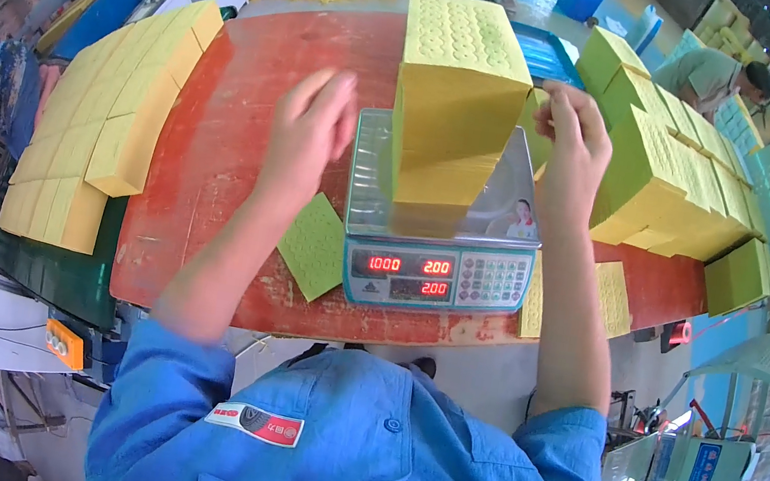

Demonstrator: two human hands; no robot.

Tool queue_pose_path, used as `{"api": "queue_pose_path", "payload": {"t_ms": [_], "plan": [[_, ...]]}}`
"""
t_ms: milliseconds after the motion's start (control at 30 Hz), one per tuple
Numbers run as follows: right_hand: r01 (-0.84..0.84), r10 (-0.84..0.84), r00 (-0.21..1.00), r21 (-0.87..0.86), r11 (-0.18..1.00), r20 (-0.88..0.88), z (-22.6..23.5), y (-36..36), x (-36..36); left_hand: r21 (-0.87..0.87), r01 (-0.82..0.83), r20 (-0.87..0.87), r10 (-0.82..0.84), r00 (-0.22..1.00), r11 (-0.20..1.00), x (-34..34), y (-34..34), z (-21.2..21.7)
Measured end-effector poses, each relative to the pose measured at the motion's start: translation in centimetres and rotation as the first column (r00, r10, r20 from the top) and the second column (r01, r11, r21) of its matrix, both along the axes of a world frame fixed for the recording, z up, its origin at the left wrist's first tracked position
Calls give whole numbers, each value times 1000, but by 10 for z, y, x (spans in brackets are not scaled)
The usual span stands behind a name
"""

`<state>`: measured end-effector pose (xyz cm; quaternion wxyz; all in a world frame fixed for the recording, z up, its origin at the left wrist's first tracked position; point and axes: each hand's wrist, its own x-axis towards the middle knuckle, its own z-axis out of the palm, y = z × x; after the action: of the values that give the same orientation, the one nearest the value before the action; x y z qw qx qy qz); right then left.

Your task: Weighing stacks of yellow paper blocks on a scale and then stacking them on a table or conveyor.

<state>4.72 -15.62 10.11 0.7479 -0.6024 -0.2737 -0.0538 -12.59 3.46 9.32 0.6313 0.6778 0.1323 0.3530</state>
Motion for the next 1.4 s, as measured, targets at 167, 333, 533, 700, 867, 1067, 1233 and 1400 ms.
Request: {"api": "queue_pose_path", "payload": {"t_ms": [167,333,533,700,867,1067,1233,1400], "plan": [[-51,52,990,9,999,-134,-46,-49,-51,-137,-205,-111,191,975,969,-102,-21,-65],[-159,180,941,94,983,-287,-88,-82,-67,-214,-462,-216,419,882,861,-153,-47,-82],[-234,240,890,65,970,-387,-106,-102,-66,-240,-464,-113,451,886,852,-137,-85,-81],[-255,273,882,99,962,-385,-104,-122,-62,-265,-433,-105,420,901,862,-128,-110,-75],[-259,285,879,119,959,-382,-107,-135,-53,-300,-450,-101,441,892,841,-114,-114,-70],[-236,265,889,124,964,-373,-98,-136,-44,-168,-366,-75,358,931,915,-94,-91,-40],[-287,280,887,35,957,-367,-82,-97,-21,-264,-259,-88,244,966,929,-44,-42,-2],[-478,479,857,53,877,-190,-45,-52,13,-455,61,-65,-102,993,888,16,31,30]]}}
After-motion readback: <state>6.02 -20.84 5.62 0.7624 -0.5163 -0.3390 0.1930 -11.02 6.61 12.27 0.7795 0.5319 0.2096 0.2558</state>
